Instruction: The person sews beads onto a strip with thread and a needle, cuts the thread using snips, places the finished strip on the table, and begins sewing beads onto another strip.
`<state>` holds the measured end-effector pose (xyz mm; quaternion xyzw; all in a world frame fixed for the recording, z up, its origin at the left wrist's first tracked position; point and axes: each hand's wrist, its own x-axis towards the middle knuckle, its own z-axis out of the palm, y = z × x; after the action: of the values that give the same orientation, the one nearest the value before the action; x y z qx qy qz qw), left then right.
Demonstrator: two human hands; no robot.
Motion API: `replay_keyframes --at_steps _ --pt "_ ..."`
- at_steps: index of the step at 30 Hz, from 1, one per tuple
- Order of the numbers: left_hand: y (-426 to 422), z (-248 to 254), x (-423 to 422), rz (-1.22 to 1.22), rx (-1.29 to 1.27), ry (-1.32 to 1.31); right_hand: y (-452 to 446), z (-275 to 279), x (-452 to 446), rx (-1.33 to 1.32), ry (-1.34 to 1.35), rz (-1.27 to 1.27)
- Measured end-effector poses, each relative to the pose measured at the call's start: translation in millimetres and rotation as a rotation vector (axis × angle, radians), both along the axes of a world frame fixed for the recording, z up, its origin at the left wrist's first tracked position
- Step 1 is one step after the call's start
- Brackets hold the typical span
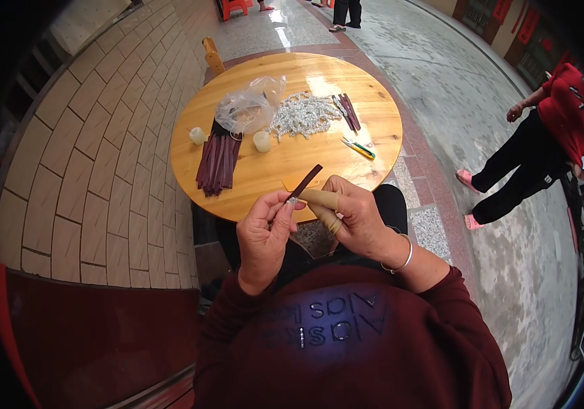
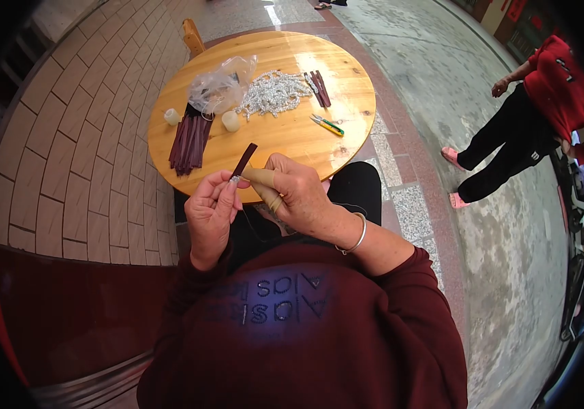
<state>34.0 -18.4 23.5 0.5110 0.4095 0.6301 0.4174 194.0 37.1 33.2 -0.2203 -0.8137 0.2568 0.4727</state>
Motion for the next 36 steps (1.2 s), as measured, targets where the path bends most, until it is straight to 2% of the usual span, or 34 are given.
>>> replay_keyframes --at_steps 5,7,8,10,18,20,22,26,29,36 --pt "0.6 -3.8 1.9 0.059 0.03 0.056 1.1 -1.7 0.2 0.015 -0.019 -0.022" --pt "0.8 -6.0 2.7 0.168 0.096 0.22 0.7 -2.2 0.7 0.015 -0.033 -0.029" --pt "1.0 -8.2 3.3 0.167 0.094 0.22 0.1 -1.3 0.9 0.019 -0.057 -0.041" --pt "2.2 -12.2 4.1 0.337 0.221 0.466 -1.1 0.5 0.4 0.022 -0.079 -0.055" --pt "5.3 -15.3 8.7 0.486 0.485 0.855 -5.6 -0.2 -2.0 0.144 -0.154 -0.18" --pt "8.8 -24.1 14.6 0.519 0.512 0.885 -3.9 -8.0 -1.7 0.161 -0.157 -0.212" --pt "10.6 -28.7 16.0 0.505 0.432 0.866 1.1 -15.2 -3.2 0.191 -0.206 -0.238" --pt "12.7 -26.6 11.6 0.508 0.332 0.717 0.9 -13.4 -7.4 0.11 -0.164 -0.193" --pt "11.8 -28.3 10.7 0.511 0.362 0.7 -2.8 -11.2 -7.9 0.08 -0.103 -0.194" --pt "12.6 -35.2 15.5 0.583 0.483 0.843 0.7 -22.6 -11.7 0.124 -0.092 -0.211"
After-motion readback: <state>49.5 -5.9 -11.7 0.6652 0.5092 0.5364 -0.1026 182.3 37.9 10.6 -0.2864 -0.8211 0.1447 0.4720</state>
